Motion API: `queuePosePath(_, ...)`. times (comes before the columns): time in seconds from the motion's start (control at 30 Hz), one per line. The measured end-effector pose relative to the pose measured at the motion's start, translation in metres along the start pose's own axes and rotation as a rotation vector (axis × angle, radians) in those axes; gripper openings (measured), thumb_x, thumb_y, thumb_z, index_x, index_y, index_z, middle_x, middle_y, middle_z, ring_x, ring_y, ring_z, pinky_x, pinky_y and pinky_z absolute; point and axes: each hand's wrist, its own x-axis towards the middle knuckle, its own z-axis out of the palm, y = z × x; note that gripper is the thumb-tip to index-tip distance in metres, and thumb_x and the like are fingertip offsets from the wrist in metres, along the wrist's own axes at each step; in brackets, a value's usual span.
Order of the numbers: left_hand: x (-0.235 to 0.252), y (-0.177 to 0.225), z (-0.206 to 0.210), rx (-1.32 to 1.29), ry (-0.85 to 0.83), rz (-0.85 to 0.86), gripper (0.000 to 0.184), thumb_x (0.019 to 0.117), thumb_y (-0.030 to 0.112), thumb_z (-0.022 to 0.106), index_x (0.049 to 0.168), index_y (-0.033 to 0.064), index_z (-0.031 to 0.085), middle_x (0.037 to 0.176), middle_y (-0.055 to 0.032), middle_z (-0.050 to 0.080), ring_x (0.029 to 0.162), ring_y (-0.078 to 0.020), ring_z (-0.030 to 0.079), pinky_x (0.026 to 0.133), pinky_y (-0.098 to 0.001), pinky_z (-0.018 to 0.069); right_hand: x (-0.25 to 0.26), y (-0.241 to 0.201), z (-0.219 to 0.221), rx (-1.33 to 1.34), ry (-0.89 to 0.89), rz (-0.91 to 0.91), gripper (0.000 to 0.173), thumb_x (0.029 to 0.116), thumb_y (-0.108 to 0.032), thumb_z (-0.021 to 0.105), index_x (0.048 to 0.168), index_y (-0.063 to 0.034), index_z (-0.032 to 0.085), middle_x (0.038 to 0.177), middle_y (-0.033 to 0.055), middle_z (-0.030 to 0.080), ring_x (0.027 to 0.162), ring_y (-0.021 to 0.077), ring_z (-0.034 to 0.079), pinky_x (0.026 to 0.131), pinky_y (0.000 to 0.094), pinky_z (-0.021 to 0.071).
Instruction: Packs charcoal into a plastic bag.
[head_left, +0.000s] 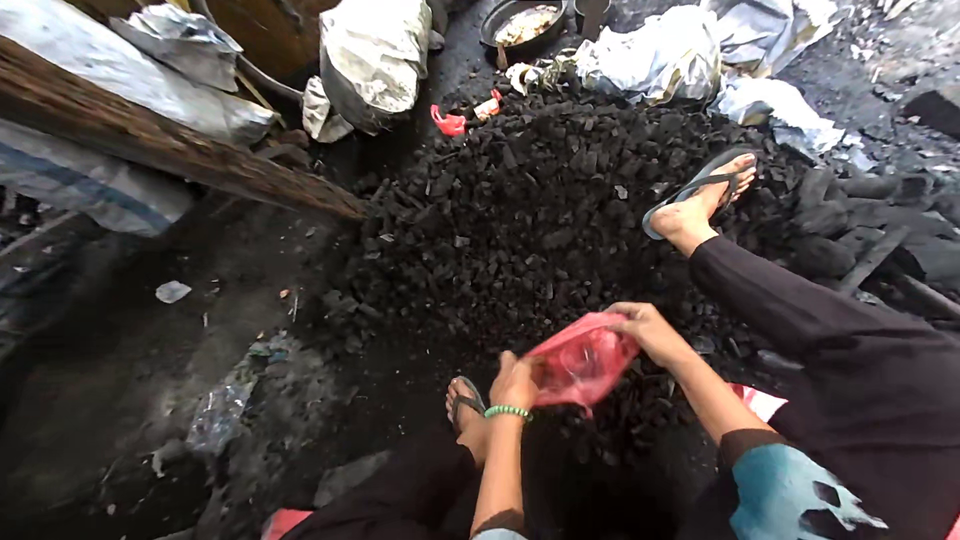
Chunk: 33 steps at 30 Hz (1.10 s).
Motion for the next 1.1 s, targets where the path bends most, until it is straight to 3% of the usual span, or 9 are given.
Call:
queuePosePath(0.07, 0.013, -0.013, 0.012, -0.014, 0.142, -0.178, 0.040, 0.0943, 0.014, 0.071, 0.133, 0.0049, 0.065, 0.154, -0.0282, 0.038, 0.129, -0.0456, 0.053, 0.106, -0.0572, 0.0473, 0.009, 0.016, -0.016, 0.148, 0.088, 0.019, 0.020, 0.0987, 0.000, 0.057, 0.116, -0.0001, 0.066, 0.101, 0.0077, 0.071, 0.085, 0.0127, 0.068, 0.077, 0.0335, 0.0590)
queuePosePath(0.17, 0.026, -0.034, 0.054, -0.512, 0.503, -0.341, 0.066, 0.0892, 0.024, 0.081, 0.137, -0.0118, 0.053, 0.154, -0.0302, 0.040, 0.142, -0.0423, 0.041, 0.117, -0.0514, 0.0347, 0.008, 0.063, -0.041, 0.217, 0.464, 0.234, 0.056, 0.1039, -0.034, 0.058, 0.152, -0.0099, 0.041, 0.151, 0.0176, 0.049, 0.135, 0.0356, 0.050, 0.105, 0.0623, 0.0436)
queuePosePath(0.23, 0.030, -0.045, 0.092, -0.859, 0.621, -0.497, 0.073, 0.0962, 0.025, 0.073, 0.148, -0.0118, 0.038, 0.149, -0.0311, 0.046, 0.141, -0.0370, 0.044, 0.118, -0.0469, 0.0343, 0.005, 0.107, -0.054, 0.188, 0.967, 0.426, 0.071, 0.1002, -0.047, 0.062, 0.153, -0.0043, 0.041, 0.150, 0.0269, 0.047, 0.136, 0.0419, 0.047, 0.109, 0.0614, 0.0401)
queuePosePath(0.3, 0.029, -0.050, 0.129, -1.106, 0.571, -0.673, 0.073, 0.1048, 0.034, 0.059, 0.155, -0.0087, 0.028, 0.156, -0.0309, 0.037, 0.146, -0.0385, 0.037, 0.120, -0.0510, 0.0303, -0.002, 0.142, -0.069, 0.089, 1.185, 0.638, 0.075, 0.1020, -0.050, 0.057, 0.156, -0.0034, 0.036, 0.156, 0.0315, 0.037, 0.143, 0.0459, 0.038, 0.114, 0.0600, 0.0355)
queuePosePath(0.47, 0.032, -0.022, 0.164, -1.323, 0.375, -0.899, 0.077, 0.1086, 0.048, 0.043, 0.159, -0.0047, 0.018, 0.164, -0.0288, 0.023, 0.152, -0.0409, 0.025, 0.121, -0.0581, 0.0245, 0.006, 0.174, -0.062, -0.108, 0.949, 0.870, 0.082, 0.1021, -0.065, 0.043, 0.165, -0.0153, 0.021, 0.168, 0.0278, 0.013, 0.154, 0.0492, 0.013, 0.119, 0.0698, 0.0141)
queuePosePath(0.63, 0.078, 0.009, 0.154, -1.402, 0.360, -0.949, 0.087, 0.1044, 0.059, 0.044, 0.161, 0.0018, 0.012, 0.162, -0.0314, 0.022, 0.146, -0.0489, 0.031, 0.104, -0.0754, 0.0352, 0.016, 0.156, -0.032, -0.294, 0.834, 0.844, 0.074, 0.1041, -0.051, 0.052, 0.164, -0.0159, 0.025, 0.164, 0.0271, 0.027, 0.148, 0.0528, 0.027, 0.113, 0.0719, 0.0284)
queuePosePath(0.73, 0.089, 0.028, 0.145, -1.275, 0.349, -0.977, 0.089, 0.1033, 0.053, 0.053, 0.162, 0.0029, 0.008, 0.163, -0.0327, 0.016, 0.147, -0.0490, 0.028, 0.108, -0.0687, 0.0368, 0.016, 0.147, -0.011, -0.277, 0.747, 0.778, 0.059, 0.1104, -0.043, 0.038, 0.164, -0.0226, 0.025, 0.165, 0.0211, 0.029, 0.147, 0.0496, 0.032, 0.108, 0.0748, 0.0308)
queuePosePath(0.83, 0.082, 0.036, 0.151, -1.189, 0.385, -0.894, 0.082, 0.1046, 0.042, 0.057, 0.162, 0.0012, 0.014, 0.164, -0.0325, 0.014, 0.152, -0.0455, 0.021, 0.120, -0.0555, 0.0270, 0.015, 0.147, -0.004, -0.266, 0.664, 0.702, 0.056, 0.1112, -0.043, 0.035, 0.163, -0.0217, 0.030, 0.161, 0.0214, 0.037, 0.144, 0.0470, 0.039, 0.109, 0.0720, 0.0325)
queuePosePath(1.1, 0.075, 0.053, 0.158, -1.190, 0.370, -0.747, 0.080, 0.1042, 0.047, 0.055, 0.162, 0.0037, 0.019, 0.163, -0.0319, 0.020, 0.151, -0.0456, 0.024, 0.120, -0.0576, 0.0261, 0.016, 0.156, 0.019, -0.019, 0.577, 0.370, 0.059, 0.1075, -0.042, 0.045, 0.157, -0.0100, 0.040, 0.159, 0.0203, 0.040, 0.148, 0.0362, 0.036, 0.119, 0.0588, 0.0295)
